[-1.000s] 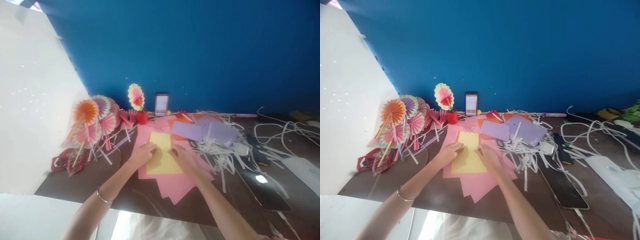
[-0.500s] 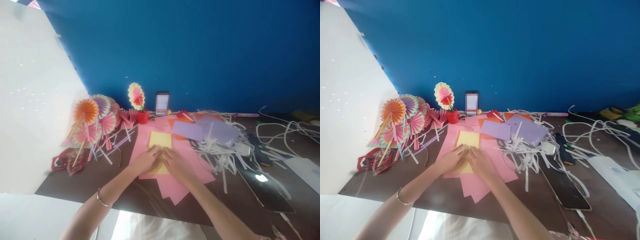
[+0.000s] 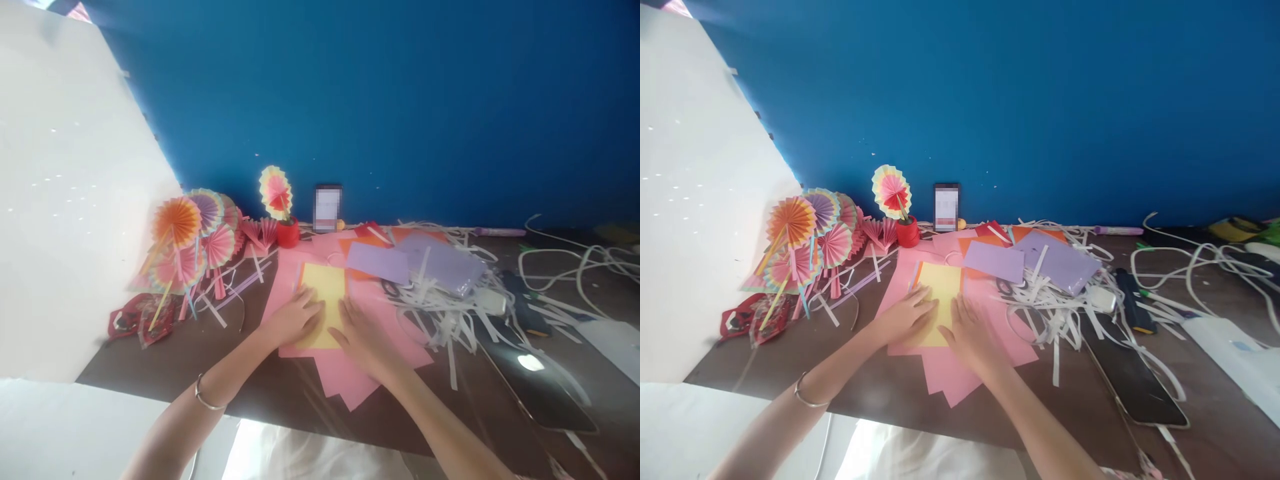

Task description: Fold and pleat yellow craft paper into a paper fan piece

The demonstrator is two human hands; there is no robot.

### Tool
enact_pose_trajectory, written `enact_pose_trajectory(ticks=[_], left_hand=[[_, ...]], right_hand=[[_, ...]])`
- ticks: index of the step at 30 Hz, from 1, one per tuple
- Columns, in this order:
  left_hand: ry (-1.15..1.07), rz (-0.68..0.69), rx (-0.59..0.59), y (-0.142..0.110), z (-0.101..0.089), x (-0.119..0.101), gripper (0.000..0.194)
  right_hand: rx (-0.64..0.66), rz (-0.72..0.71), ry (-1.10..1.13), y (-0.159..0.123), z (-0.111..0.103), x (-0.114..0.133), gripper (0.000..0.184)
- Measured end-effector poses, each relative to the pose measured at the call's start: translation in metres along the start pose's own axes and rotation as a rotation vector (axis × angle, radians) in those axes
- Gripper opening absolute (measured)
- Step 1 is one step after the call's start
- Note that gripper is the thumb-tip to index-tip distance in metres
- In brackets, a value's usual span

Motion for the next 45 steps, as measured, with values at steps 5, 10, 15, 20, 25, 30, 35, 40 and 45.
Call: enact_pose_trajectory(ticks=[5,10,15,20,25,30,35,40,45], left_hand=[[-0.202,-0.087,-0.041,-0.003,-0.012,0.009,0.033],[-0.317,-0.16,-0.153,-0.005,-0.012,0.021,0.029],[-0.268,-0.145,-0.1,-0.004,-0.012,0.025,0.027],[-0.078,-0.07,-0.013,-0.006,-0.013,0.026,0.029],[0.0,-0.046,-0.132,-0.007,-0.019,0.024,0.02],[-0.423,-0.257,-0.379,-0.008,-0.03,0.021,0.026],[-0.859,-0.438,-0.341,-0.007,-0.035,0.023,0.035],[-0.508,-0.343,-0.186,-0.006,-0.031,0.03,0.025],[-0.259,-0.202,-0.073,-0.008,-0.031,0.034,0.026]], right_hand=[[-0.029,-0.075,0.043,0.007,-0.006,-0.008,0.052],[-0.101,-0.117,0.112,0.018,-0.013,-0.011,0.036],[-0.13,-0.04,0.012,0.019,-0.021,-0.01,0.025],[-0.175,-0.204,-0.126,0.016,-0.029,-0.004,0.026],[-0.357,-0.159,0.083,0.016,-0.032,-0.005,0.025],[-0.273,-0.008,0.694,0.014,-0.046,-0.011,0.019],[0.053,0.262,1.102,0.016,-0.057,-0.017,0.028],[0.048,0.239,0.783,0.023,-0.042,-0.02,0.021],[0.032,0.023,0.479,0.024,-0.031,-0.021,0.02]])
Point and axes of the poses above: each hand's wrist, its own y-axis towards the middle knuckle, its own z-axis out of the palm, x = y × z, the point moved 1 cm from there along y, towards the middle knuckle, and after that the axes turned 15 degrees about z, right-handed, at the moved point
